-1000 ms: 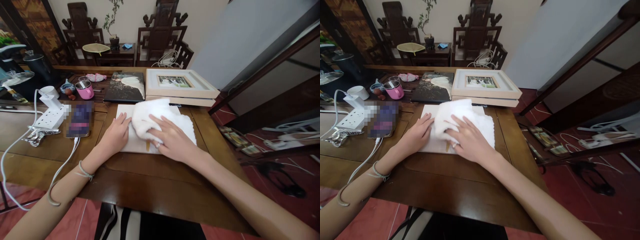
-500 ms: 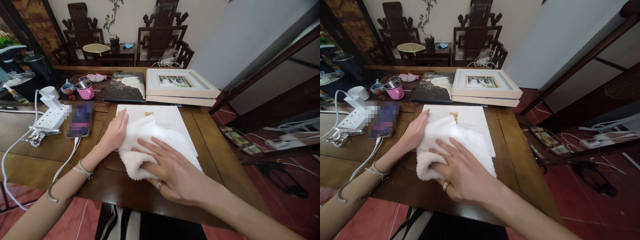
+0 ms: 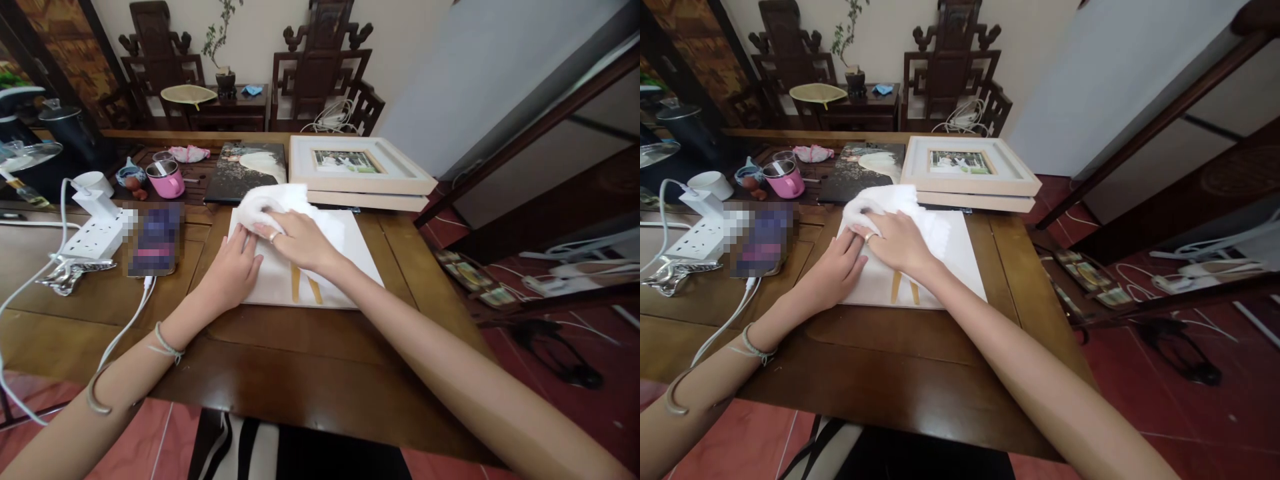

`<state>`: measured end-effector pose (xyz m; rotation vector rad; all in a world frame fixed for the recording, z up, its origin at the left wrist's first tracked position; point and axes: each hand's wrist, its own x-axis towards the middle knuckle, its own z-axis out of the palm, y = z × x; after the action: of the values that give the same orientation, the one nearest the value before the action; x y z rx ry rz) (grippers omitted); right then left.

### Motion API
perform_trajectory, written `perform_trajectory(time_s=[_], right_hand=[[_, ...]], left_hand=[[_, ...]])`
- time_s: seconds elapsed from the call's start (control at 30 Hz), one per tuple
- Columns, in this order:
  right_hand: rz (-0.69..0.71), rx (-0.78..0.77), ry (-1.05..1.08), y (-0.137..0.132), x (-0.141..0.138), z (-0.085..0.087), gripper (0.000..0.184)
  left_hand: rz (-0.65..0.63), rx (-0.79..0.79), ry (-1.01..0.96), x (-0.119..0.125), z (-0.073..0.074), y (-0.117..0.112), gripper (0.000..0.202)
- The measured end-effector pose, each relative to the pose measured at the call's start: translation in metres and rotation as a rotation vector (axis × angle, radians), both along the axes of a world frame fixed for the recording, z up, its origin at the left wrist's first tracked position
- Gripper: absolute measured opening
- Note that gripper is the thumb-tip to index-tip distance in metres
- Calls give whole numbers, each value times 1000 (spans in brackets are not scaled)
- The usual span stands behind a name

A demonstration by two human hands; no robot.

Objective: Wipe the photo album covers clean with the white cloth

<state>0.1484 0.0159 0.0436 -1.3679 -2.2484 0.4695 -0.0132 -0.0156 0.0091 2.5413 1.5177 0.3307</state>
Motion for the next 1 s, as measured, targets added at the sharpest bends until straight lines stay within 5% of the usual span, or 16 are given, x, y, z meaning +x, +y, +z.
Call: perform_trajectory(time_s=[0.17, 0.47, 0.63, 0.8, 0.9, 1.0], right_hand=[[26, -19, 38, 0, 4, -2, 37], [-272, -30, -34, -27, 86, -22, 44], [-59, 196, -163, -89, 95, -27, 28], [179, 270, -210, -158, 89, -6, 18], [273, 269, -233, -167, 94, 2, 20], [243, 249, -235, -144, 105, -3, 21]], left_hand=[[-12, 15, -24, 0, 0, 0, 51], [4, 36, 4, -14, -4, -4, 52], [0, 25, 15, -12, -3, -3, 52], [-44, 61, 7, -12, -7, -1, 50], [-60, 67, 16, -11, -7, -1, 51], [-57, 56, 29, -10, -5, -3, 52]])
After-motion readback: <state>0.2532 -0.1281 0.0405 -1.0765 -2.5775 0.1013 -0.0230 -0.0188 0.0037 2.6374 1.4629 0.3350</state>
